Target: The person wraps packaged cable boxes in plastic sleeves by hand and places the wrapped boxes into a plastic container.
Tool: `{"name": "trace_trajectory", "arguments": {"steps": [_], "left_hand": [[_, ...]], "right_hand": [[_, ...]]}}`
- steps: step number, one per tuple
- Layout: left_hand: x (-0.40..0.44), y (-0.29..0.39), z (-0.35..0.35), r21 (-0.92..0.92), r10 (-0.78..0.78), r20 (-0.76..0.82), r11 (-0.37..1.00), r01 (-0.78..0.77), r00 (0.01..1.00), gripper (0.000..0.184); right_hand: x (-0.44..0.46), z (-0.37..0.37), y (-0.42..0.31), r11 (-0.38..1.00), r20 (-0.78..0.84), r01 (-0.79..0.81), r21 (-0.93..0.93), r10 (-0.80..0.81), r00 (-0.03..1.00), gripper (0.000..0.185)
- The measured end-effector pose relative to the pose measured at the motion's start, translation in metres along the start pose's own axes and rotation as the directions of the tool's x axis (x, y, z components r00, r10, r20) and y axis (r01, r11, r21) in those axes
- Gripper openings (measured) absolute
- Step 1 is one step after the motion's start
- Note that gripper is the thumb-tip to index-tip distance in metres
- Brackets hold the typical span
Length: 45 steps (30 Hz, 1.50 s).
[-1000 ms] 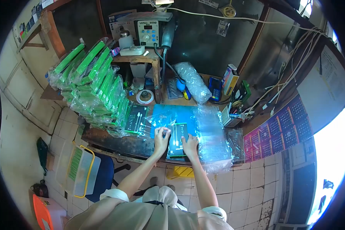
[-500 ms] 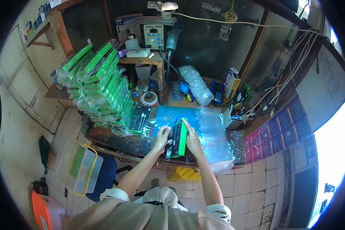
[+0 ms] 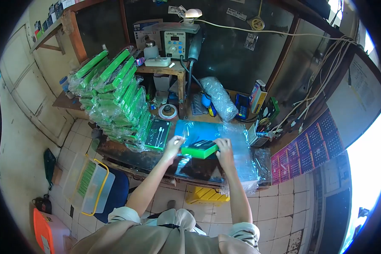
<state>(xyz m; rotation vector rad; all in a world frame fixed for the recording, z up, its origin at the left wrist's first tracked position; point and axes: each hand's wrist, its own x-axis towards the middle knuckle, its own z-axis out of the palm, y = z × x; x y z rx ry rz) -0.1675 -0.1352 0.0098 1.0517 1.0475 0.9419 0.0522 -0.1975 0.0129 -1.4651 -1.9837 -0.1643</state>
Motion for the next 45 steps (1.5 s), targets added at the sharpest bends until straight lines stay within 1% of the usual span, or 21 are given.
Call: {"name": "trace_trajectory", "arguments": {"steps": [1,2,3,4,6,7,8,10,11,14,18,20,26,30,34,36,38,40,42,44,45], "left_hand": [[0.005,0.002,-0.008,0.515,0.552,-0.043,0.726,-0.455,0.833,0.015],[0.011,0.004,-0.015,0.666,0.672,-0.04,0.57,-0.482,0.739,0.014],[0.002,0.025,-0.016,0.731,0.728,-0.018,0.477,-0.488,0.685,0.013],[-0.006,0.043,-0.016,0.788,0.778,0.012,0.379,-0.485,0.628,0.012],[-0.014,0.066,-0.02,0.808,0.806,0.117,0.263,-0.528,0.58,0.012],[-0.019,0.076,-0.019,0.799,0.821,0.135,0.24,-0.551,0.554,0.011],[-0.02,0.081,-0.018,0.799,0.823,0.137,0.237,-0.553,0.552,0.011],[-0.022,0.091,-0.018,0.753,0.855,0.233,0.143,-0.642,0.463,0.01],[-0.025,0.098,-0.019,0.747,0.836,0.284,0.114,-0.655,0.469,0.009],[-0.03,0.109,-0.02,0.694,0.816,0.38,0.059,-0.718,0.435,0.009],[-0.035,0.12,-0.022,0.624,0.788,0.482,-0.003,-0.781,0.382,0.01],[-0.036,0.122,-0.023,0.606,0.78,0.511,-0.03,-0.795,0.36,0.012],[-0.042,0.121,-0.026,0.6,0.77,0.541,-0.071,-0.797,0.338,0.011],[-0.042,0.12,-0.03,0.597,0.754,0.541,-0.031,-0.801,0.374,0.012],[-0.04,0.123,-0.038,0.604,0.741,0.54,-0.012,-0.797,0.398,0.015],[-0.039,0.125,-0.044,0.62,0.727,0.538,0.002,-0.785,0.427,0.016],[-0.036,0.126,-0.05,0.624,0.73,0.538,-0.009,-0.781,0.421,0.017],[-0.034,0.124,-0.053,0.667,0.771,0.495,-0.042,-0.744,0.401,0.02],[-0.029,0.121,-0.056,0.66,0.775,0.499,-0.048,-0.75,0.389,0.02],[-0.024,0.117,-0.059,0.649,0.782,0.504,-0.062,-0.758,0.367,0.02],[-0.021,0.116,-0.059,0.625,0.805,0.502,-0.085,-0.776,0.316,0.019]], "right_hand": [[-0.003,0.002,0.005,0.992,-0.059,-0.084,0.099,0.09,0.994,0.033],[-0.006,0.006,0.008,0.966,-0.108,-0.161,0.204,0.185,0.977,0.031],[-0.008,0.012,0.01,0.869,-0.119,-0.373,0.325,0.429,0.895,0.028],[-0.001,0.008,0.005,0.654,0.032,-0.577,0.489,0.647,0.762,0.033],[0.005,0.013,0.01,0.562,-0.004,-0.414,0.717,0.596,0.803,0.042],[0.021,-0.011,-0.013,0.384,0.141,-0.458,0.802,0.623,0.769,0.044],[0.031,-0.017,-0.019,0.385,0.138,-0.456,0.803,0.624,0.77,0.044],[0.048,-0.025,-0.024,0.166,0.187,-0.365,0.916,0.627,0.756,0.039],[0.056,-0.031,-0.027,0.094,0.205,-0.325,0.941,0.608,0.767,0.037],[0.081,-0.065,-0.051,0.046,0.264,-0.356,0.933,0.582,0.769,0.038],[0.106,-0.078,-0.073,0.191,0.074,-0.222,0.956,0.575,0.815,0.04],[0.112,-0.078,-0.073,0.218,0.053,-0.207,0.954,0.558,0.828,0.041],[0.111,-0.067,-0.08,0.145,0.305,-0.409,0.901,0.462,0.833,0.046],[0.103,-0.059,-0.079,0.261,0.361,-0.516,0.816,0.467,0.807,0.052],[0.097,-0.063,-0.084,0.324,0.327,-0.479,0.816,0.423,0.845,0.04],[0.094,-0.066,-0.085,0.294,0.343,-0.484,0.825,0.421,0.84,0.032],[0.09,-0.065,-0.08,0.372,0.334,-0.468,0.802,0.37,0.867,0.03],[0.087,-0.065,-0.082,0.362,0.284,-0.405,0.84,0.343,0.895,0.028],[0.086,-0.066,-0.083,0.468,0.261,-0.405,0.785,0.342,0.903,0.029],[0.085,-0.064,-0.082,0.501,0.286,-0.433,0.75,0.345,0.894,0.03],[0.084,-0.064,-0.081,0.531,0.308,-0.457,0.714,0.348,0.886,0.031]]}}
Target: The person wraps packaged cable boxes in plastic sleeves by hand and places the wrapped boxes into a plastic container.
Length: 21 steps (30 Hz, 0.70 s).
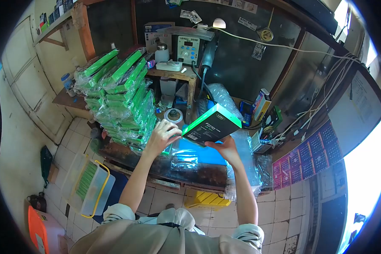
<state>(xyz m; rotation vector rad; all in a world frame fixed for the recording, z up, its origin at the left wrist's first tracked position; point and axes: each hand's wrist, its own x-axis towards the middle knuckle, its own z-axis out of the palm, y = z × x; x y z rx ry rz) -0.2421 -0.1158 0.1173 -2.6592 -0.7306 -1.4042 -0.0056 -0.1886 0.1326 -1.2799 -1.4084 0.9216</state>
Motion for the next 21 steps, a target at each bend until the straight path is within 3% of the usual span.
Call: {"name": "trace_trajectory", "arguments": {"steps": [4,12,15,21], "left_hand": [[-0.003,-0.004,0.003,-0.003,0.059,-0.002,0.998,-0.059,0.998,0.017],[-0.006,-0.011,0.007,-0.049,0.124,0.063,0.991,-0.121,0.99,0.016],[-0.008,-0.011,0.006,-0.073,0.132,0.139,0.99,-0.123,0.982,0.016],[-0.011,-0.011,0.009,0.027,0.069,0.202,0.997,-0.076,0.977,0.014]], "right_hand": [[0.001,-0.005,0.002,0.998,0.014,-0.052,-0.029,0.053,0.999,0.035],[0.004,-0.01,-0.01,0.924,0.072,-0.036,-0.379,0.068,0.995,0.037],[0.004,-0.005,-0.004,0.975,0.055,-0.051,-0.216,0.064,0.996,0.035],[0.004,-0.011,-0.001,0.988,0.15,-0.032,-0.153,0.055,0.987,0.032]]}}
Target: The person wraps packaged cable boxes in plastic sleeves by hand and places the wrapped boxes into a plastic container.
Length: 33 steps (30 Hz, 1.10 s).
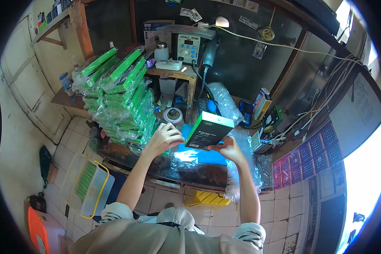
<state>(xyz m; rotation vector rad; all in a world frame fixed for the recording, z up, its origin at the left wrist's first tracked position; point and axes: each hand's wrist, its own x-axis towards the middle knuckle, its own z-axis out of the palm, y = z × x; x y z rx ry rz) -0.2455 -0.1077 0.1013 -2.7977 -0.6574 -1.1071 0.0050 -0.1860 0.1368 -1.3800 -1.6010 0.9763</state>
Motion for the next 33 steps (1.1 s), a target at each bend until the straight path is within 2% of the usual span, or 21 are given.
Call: {"name": "trace_trajectory", "arguments": {"steps": [4,6,7,9,12,14,16,18,21,23,24,26,27,28,30,31,32,33], "left_hand": [[-0.001,0.003,0.006,-0.019,0.039,-0.043,0.999,-0.04,0.998,0.013],[-0.001,0.006,0.009,-0.027,0.05,-0.054,0.998,-0.051,0.997,0.012],[-0.002,0.007,0.01,-0.02,0.063,-0.054,0.998,-0.064,0.997,0.012],[-0.001,0.008,0.011,-0.015,0.078,-0.054,0.997,-0.078,0.996,0.012],[0.001,0.01,0.007,-0.045,0.058,-0.018,0.997,-0.059,0.998,0.011],[0.002,0.012,-0.002,-0.105,0.033,0.1,0.994,-0.022,0.994,0.012],[-0.002,0.012,-0.002,-0.16,0.004,0.13,0.987,0.017,0.992,0.012],[-0.003,0.012,-0.001,-0.216,-0.015,0.157,0.975,0.049,0.987,0.013],[-0.007,0.015,-0.001,-0.296,-0.062,0.184,0.948,0.115,0.981,0.013],[-0.009,0.02,0.0,-0.533,-0.242,0.242,0.776,0.337,0.94,0.012],[-0.01,0.023,0.003,-0.534,-0.237,0.242,0.777,0.333,0.941,0.012],[-0.015,0.027,0.01,-0.635,-0.358,0.173,0.672,0.382,0.917,0.01],[-0.019,0.025,0.013,-0.617,-0.379,0.205,0.665,0.42,0.902,0.012],[-0.02,0.025,0.019,-0.618,-0.38,0.205,0.664,0.421,0.902,0.012],[-0.023,0.025,0.031,-0.677,-0.402,-0.029,0.682,0.278,0.915,0.014],[-0.026,0.024,0.035,-0.687,-0.429,-0.028,0.664,0.294,0.903,0.03],[-0.029,0.026,0.04,-0.686,-0.43,-0.03,0.665,0.294,0.902,0.03],[-0.025,0.033,0.041,-0.797,-0.48,-0.053,0.548,0.252,0.875,0.042]], "right_hand": [[0.0,-0.007,0.003,1.0,0.04,0.003,-0.001,-0.003,0.999,0.033],[-0.001,-0.011,0.0,0.983,0.055,-0.019,-0.181,0.03,0.998,0.035],[-0.001,-0.011,-0.002,0.983,0.052,-0.021,-0.18,0.031,0.998,0.035],[-0.002,-0.008,-0.008,0.956,0.014,-0.001,-0.295,0.005,1.0,0.039],[-0.002,-0.001,0.0,0.944,-0.061,-0.018,-0.328,-0.002,0.998,0.041],[-0.001,0.002,0.007,0.948,-0.063,-0.02,-0.319,0.0,0.998,0.042],[-0.002,0.004,0.008,0.951,-0.065,-0.023,-0.308,0.003,0.998,0.043],[-0.004,0.003,0.003,0.931,-0.089,-0.097,-0.352,0.069,0.994,0.042],[-0.004,0.004,0.007,0.939,-0.115,-0.093,-0.33,0.058,0.992,0.04],[-0.006,0.003,0.003,0.937,-0.082,-0.051,-0.344,0.025,0.996,0.041],[-0.007,0.003,0.001,0.934,-0.047,-0.012,-0.358,-0.006,0.999,0.042],[-0.01,0.008,0.002,0.936,-0.027,0.024,-0.351,-0.036,0.999,0.039],[-0.013,0.013,-0.006,0.965,-0.051,0.038,-0.26,-0.053,0.997,0.037],[-0.016,0.016,-0.01,0.985,-0.078,0.053,-0.167,-0.067,0.995,0.036],[-0.019,0.022,-0.01,0.987,-0.092,0.018,-0.159,-0.033,0.995,0.034],[-0.023,0.024,-0.016,0.995,-0.107,0.041,-0.094,-0.051,0.993,0.035],[-0.025,0.025,-0.02,0.997,-0.125,0.065,-0.031,-0.069,0.99,0.036],[-0.026,0.025,-0.016,0.997,-0.128,0.066,-0.033,-0.07,0.989,0.036]]}}
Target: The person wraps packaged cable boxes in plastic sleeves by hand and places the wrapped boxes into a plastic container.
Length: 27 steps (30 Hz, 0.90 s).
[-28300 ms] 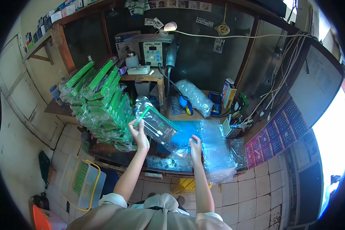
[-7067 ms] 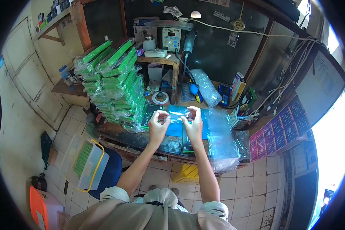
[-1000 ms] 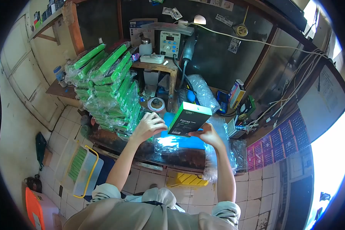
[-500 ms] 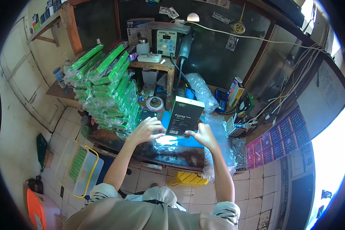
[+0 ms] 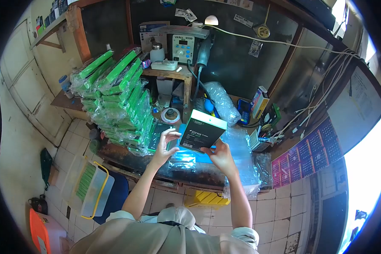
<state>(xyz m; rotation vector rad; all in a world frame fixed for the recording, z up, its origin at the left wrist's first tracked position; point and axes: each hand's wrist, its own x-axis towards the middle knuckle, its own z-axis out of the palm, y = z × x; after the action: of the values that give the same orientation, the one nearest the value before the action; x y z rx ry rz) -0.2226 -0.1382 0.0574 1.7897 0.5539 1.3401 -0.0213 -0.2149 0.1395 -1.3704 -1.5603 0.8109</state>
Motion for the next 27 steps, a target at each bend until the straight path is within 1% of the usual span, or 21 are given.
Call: {"name": "trace_trajectory", "arguments": {"steps": [1,2,6,8,9,10,11,12,13,14,16,17,18,19,20,21,22,23,25,26,27], "left_hand": [[0.0,0.002,0.004,-0.165,-0.026,-0.055,0.986,0.017,0.998,0.055],[-0.002,0.001,-0.001,0.047,-0.069,0.02,0.997,0.068,0.997,0.073],[0.004,0.005,0.005,-0.049,-0.148,0.003,0.988,0.148,0.989,0.066],[0.007,0.008,0.007,-0.066,-0.157,0.008,0.985,0.157,0.988,0.063],[0.008,0.01,0.008,-0.083,-0.165,0.012,0.983,0.166,0.986,0.059],[0.01,0.014,0.01,-0.091,-0.142,-0.002,0.986,0.142,0.99,0.052],[0.009,0.011,0.013,-0.092,-0.141,0.004,0.986,0.141,0.99,0.052],[0.009,0.007,0.015,-0.159,-0.137,-0.04,0.979,0.13,0.99,0.05],[0.008,0.004,0.016,-0.224,-0.139,-0.085,0.968,0.117,0.987,0.049],[0.007,0.0,0.016,-0.27,-0.149,-0.073,0.955,0.124,0.986,0.048],[0.007,0.004,0.015,-0.254,-0.16,-0.069,0.958,0.137,0.985,0.048],[0.008,0.006,0.014,-0.237,-0.168,-0.07,0.96,0.147,0.983,0.048],[0.01,0.006,0.009,-0.099,-0.137,-0.007,0.986,0.136,0.991,0.06],[0.014,0.017,0.006,-0.098,-0.141,-0.009,0.985,0.14,0.99,0.06],[0.018,0.029,0.003,-0.037,-0.174,0.064,0.984,0.176,0.983,0.066],[0.023,0.037,0.0,0.027,-0.209,0.135,0.978,0.207,0.969,0.072],[0.027,0.029,-0.007,0.21,-0.072,0.256,0.978,0.018,0.964,0.092],[0.03,0.032,-0.009,0.21,-0.074,0.255,0.978,0.019,0.964,0.092],[0.034,0.048,-0.012,0.444,-0.22,0.312,0.894,0.063,0.924,0.1],[0.034,0.051,-0.015,0.449,-0.135,0.341,0.893,-0.035,0.93,0.107],[0.033,0.052,-0.017,0.45,-0.131,0.339,0.892,-0.038,0.931,0.107]], "right_hand": [[0.0,0.0,0.007,0.999,-0.039,-0.023,-0.031,0.021,0.999,0.037],[0.0,0.0,0.012,0.997,-0.076,-0.047,-0.058,0.042,0.996,0.039],[-0.006,-0.001,0.009,0.999,-0.046,0.011,-0.044,-0.013,0.999,0.042],[-0.006,-0.001,0.01,0.991,-0.038,-0.066,-0.119,0.062,0.997,0.05],[-0.006,0.0,0.01,0.991,-0.041,-0.066,-0.117,0.062,0.997,0.05],[-0.006,0.0,0.01,0.992,-0.053,-0.034,-0.124,0.028,0.998,0.056],[-0.006,-0.001,0.011,0.991,-0.065,-0.002,-0.132,-0.007,0.998,0.062],[-0.006,-0.002,0.011,0.991,-0.07,-0.002,-0.132,-0.007,0.998,0.062],[-0.006,-0.002,0.011,0.989,-0.048,0.023,-0.147,-0.03,0.998,0.073],[-0.007,-0.002,0.012,0.986,-0.024,0.047,-0.161,-0.051,0.998,0.084],[-0.007,0.0,0.015,0.99,-0.074,0.082,-0.116,-0.091,0.993,0.089],[-0.007,0.001,0.017,0.99,-0.122,0.122,-0.073,-0.131,0.984,0.094],[-0.005,0.0,0.018,0.99,-0.118,0.121,-0.072,-0.129,0.985,0.094],[-0.004,-0.002,0.019,0.979,-0.109,0.181,-0.096,-0.191,0.976,0.099],[-0.002,-0.004,0.019,0.964,-0.1,0.238,-0.12,-0.25,0.963,0.103],[-0.001,-0.004,0.017,0.965,-0.1,0.234,-0.119,-0.246,0.964,0.103],[0.0,-0.005,0.012,0.949,-0.087,0.256,-0.183,-0.275,0.957,0.104],[0.0,-0.005,0.008,0.928,-0.072,0.28,-0.246,-0.305,0.949,0.105],[0.0,-0.004,0.004,0.914,-0.066,0.282,-0.292,-0.314,0.947,0.106],[-0.001,-0.004,0.005,0.91,-0.049,0.294,-0.291,-0.321,0.946,0.105],[-0.002,-0.004,0.006,0.907,-0.033,0.306,-0.291,-0.329,0.944,0.104]]}}
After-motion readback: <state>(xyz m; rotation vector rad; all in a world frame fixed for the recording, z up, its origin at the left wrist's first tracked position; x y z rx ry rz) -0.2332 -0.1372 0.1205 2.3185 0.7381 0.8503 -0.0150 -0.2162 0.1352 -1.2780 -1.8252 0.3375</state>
